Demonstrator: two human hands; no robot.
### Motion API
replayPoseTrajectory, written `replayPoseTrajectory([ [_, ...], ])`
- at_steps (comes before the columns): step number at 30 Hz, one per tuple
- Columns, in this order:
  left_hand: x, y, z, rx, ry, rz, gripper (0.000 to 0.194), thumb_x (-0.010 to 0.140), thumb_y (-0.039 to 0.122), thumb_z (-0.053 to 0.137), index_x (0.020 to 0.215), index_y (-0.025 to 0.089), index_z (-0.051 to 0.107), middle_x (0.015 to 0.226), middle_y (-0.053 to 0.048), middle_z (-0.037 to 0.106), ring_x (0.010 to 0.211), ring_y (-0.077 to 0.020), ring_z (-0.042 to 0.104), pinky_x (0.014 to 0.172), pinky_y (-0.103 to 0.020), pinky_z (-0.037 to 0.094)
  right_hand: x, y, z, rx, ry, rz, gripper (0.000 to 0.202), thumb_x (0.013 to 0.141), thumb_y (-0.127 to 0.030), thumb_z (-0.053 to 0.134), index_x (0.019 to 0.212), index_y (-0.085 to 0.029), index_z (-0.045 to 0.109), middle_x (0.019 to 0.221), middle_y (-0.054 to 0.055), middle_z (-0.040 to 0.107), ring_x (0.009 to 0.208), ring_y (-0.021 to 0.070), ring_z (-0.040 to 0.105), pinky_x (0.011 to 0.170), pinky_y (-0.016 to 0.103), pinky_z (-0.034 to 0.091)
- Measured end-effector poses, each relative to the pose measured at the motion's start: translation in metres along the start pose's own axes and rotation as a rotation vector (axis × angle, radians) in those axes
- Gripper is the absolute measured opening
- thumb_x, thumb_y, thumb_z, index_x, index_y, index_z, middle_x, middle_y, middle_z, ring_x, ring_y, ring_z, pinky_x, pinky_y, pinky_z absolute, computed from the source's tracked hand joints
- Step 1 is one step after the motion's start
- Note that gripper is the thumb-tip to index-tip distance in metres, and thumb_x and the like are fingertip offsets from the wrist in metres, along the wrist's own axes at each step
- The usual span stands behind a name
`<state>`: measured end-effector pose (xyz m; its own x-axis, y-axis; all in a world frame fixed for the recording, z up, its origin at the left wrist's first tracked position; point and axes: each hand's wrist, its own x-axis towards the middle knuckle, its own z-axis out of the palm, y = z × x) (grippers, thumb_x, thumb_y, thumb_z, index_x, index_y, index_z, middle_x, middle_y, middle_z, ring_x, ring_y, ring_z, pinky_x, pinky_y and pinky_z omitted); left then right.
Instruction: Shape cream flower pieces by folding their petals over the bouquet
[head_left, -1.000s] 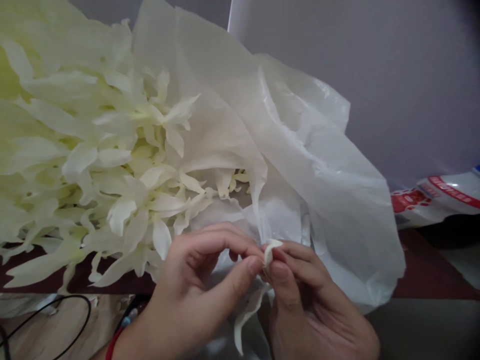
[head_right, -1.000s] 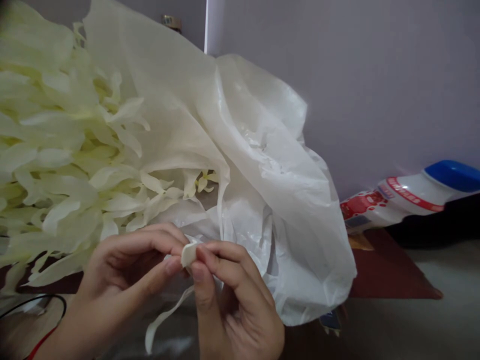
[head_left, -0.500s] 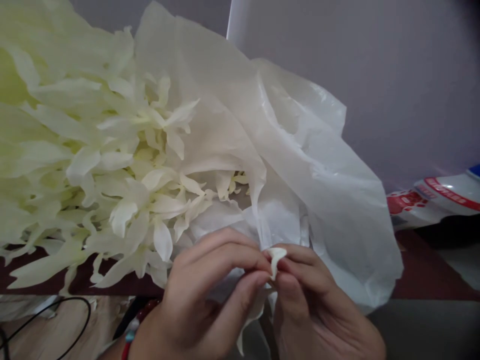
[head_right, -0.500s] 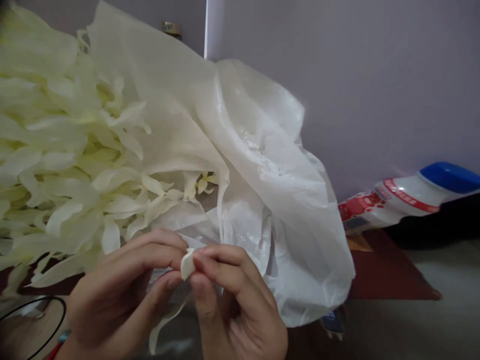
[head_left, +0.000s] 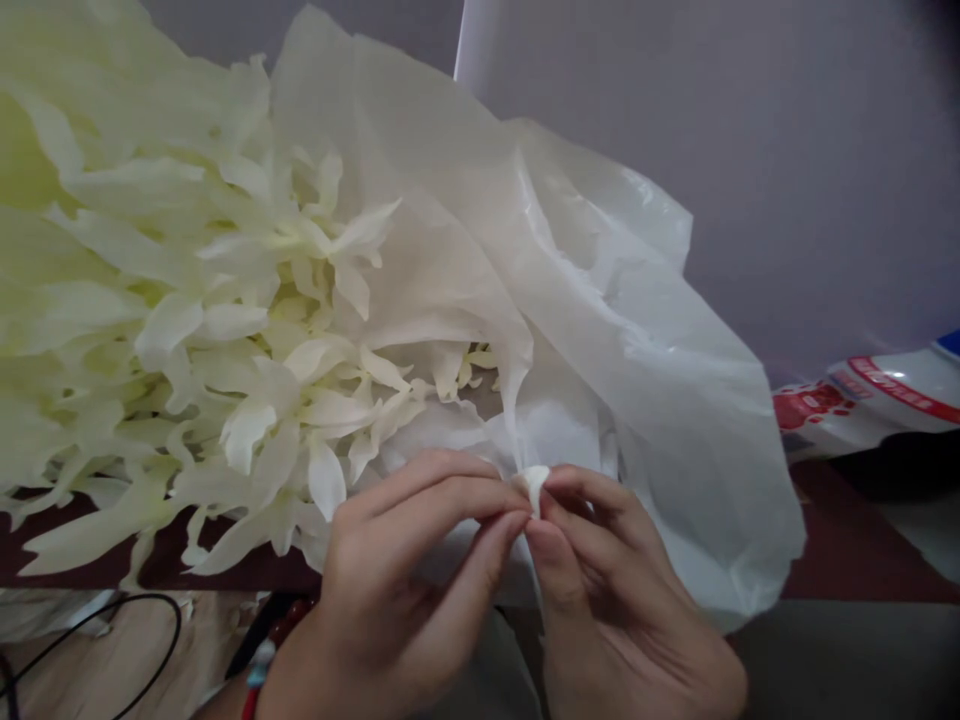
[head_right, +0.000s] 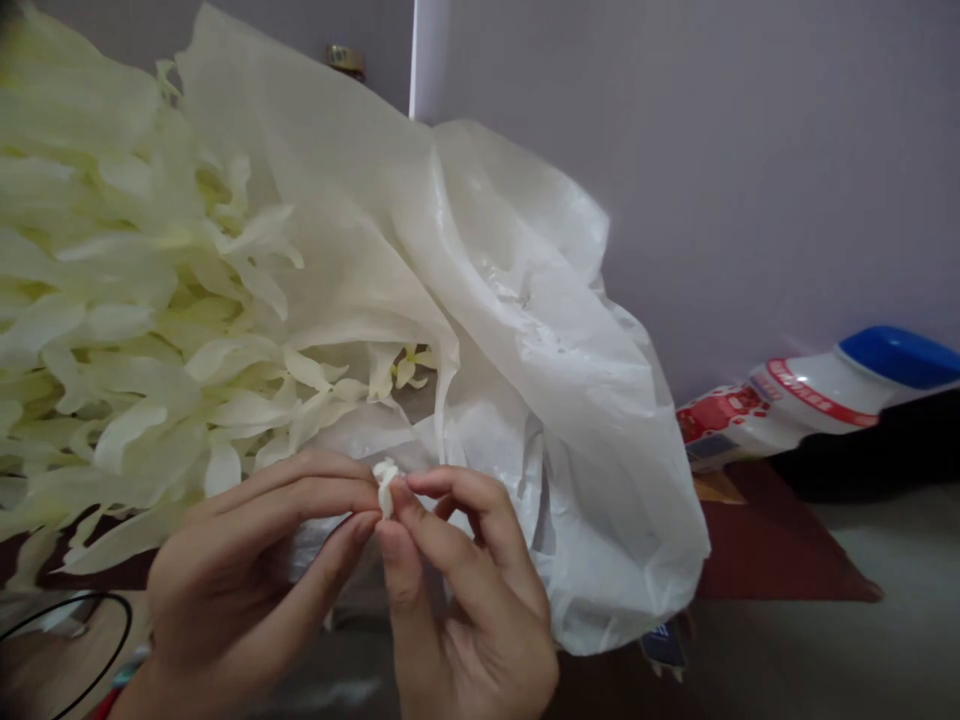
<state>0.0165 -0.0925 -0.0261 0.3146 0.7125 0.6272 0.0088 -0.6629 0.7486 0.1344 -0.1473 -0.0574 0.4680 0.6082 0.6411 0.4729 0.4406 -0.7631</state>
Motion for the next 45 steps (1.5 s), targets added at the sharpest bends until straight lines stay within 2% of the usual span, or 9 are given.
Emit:
replayPoseTrajectory([
  [8,-0.004,0.0,0.013,0.118,0.125,0.02,0.019,0.088,0.002,0.061,0.091,0.019,0.067,0.082,-0.003,0.072,0.073,-0.012,0.069,0.07,-0.021,0.061,0.006,-0.007,0.009,-0.225,0.099,-0.12,0.021,0.086,-0.003,0.069,0.087,-0.023,0.076,0.092,0.001,0.079,0.079,0.0171,0.077,0.071,0.027,0.066],
  [13,-0.007,-0.002,0.016,0.145,0.151,0.016,0.018,0.088,0.001,0.059,0.09,0.018,0.065,0.08,-0.001,0.069,0.074,-0.0103,0.067,0.07,-0.018,0.058,0.002,0.007,0.008,-0.108,0.15,0.039,0.013,0.086,-0.011,0.072,0.092,-0.023,0.075,0.092,0.002,0.081,0.084,0.0172,0.079,0.073,0.025,0.066],
  [16,-0.011,-0.003,0.018,0.109,0.192,-0.018,0.019,0.087,0.0,0.059,0.089,0.019,0.064,0.08,0.0,0.067,0.074,-0.0096,0.066,0.07,-0.018,0.057,0.006,0.007,0.011,-0.022,0.229,0.153,0.003,0.088,-0.018,0.074,0.089,-0.021,0.073,0.082,0.002,0.081,0.068,0.0142,0.079,0.061,0.018,0.064],
  [20,-0.013,-0.004,0.018,0.044,0.155,-0.038,0.02,0.086,0.001,0.06,0.091,0.019,0.065,0.084,0.0,0.067,0.078,-0.0102,0.067,0.072,-0.019,0.056,0.012,0.002,0.013,0.091,0.16,0.256,0.009,0.091,-0.022,0.07,0.083,-0.021,0.066,0.066,-0.002,0.078,0.048,0.0114,0.073,0.048,0.014,0.058],
  [25,-0.006,-0.002,0.009,0.053,-0.004,0.032,0.016,0.085,0.004,0.063,0.091,0.019,0.066,0.1,-0.005,0.074,0.095,-0.0157,0.071,0.092,-0.029,0.056,0.013,0.004,0.009,0.095,0.086,0.286,0.005,0.091,-0.025,0.07,0.088,-0.021,0.067,0.067,-0.001,0.078,0.055,0.0142,0.076,0.049,0.015,0.059],
  [29,-0.006,-0.004,0.002,0.067,-0.109,0.055,0.018,0.088,0.007,0.063,0.102,0.019,0.065,0.105,-0.008,0.072,0.101,-0.0177,0.07,0.093,-0.028,0.057,0.019,0.006,0.003,0.075,0.015,0.289,0.007,0.088,-0.026,0.072,0.083,-0.021,0.07,0.066,0.0,0.078,0.053,0.0148,0.075,0.046,0.015,0.058],
  [38,-0.009,-0.009,0.003,-0.012,-0.123,-0.06,0.023,0.091,0.011,0.067,0.111,0.023,0.069,0.101,-0.005,0.064,0.09,-0.014,0.066,0.082,-0.022,0.059,0.018,0.014,-0.009,0.216,-0.12,0.459,0.01,0.087,-0.032,0.077,0.087,-0.022,0.078,0.065,0.0,0.077,0.05,0.013,0.071,0.042,0.014,0.053],
  [42,-0.009,-0.01,0.002,-0.038,-0.135,-0.102,0.041,0.091,0.014,0.071,0.13,0.025,0.064,0.11,-0.006,0.064,0.089,-0.0137,0.066,0.083,-0.022,0.06,0.02,0.018,-0.01,0.281,-0.195,0.537,0.02,0.085,-0.04,0.079,0.084,-0.02,0.08,0.056,-0.001,0.07,0.042,0.0124,0.065,0.039,0.016,0.052],
  [45,-0.011,-0.009,0.002,-0.035,-0.094,-0.064,0.032,0.09,0.012,0.07,0.119,0.025,0.067,0.108,-0.005,0.061,0.091,-0.0142,0.066,0.084,-0.023,0.06,0.023,0.018,-0.013,0.374,-0.283,0.544,0.02,0.091,-0.038,0.073,0.097,-0.02,0.08,0.058,0.001,0.072,0.042,0.0128,0.065,0.038,0.016,0.051],
])
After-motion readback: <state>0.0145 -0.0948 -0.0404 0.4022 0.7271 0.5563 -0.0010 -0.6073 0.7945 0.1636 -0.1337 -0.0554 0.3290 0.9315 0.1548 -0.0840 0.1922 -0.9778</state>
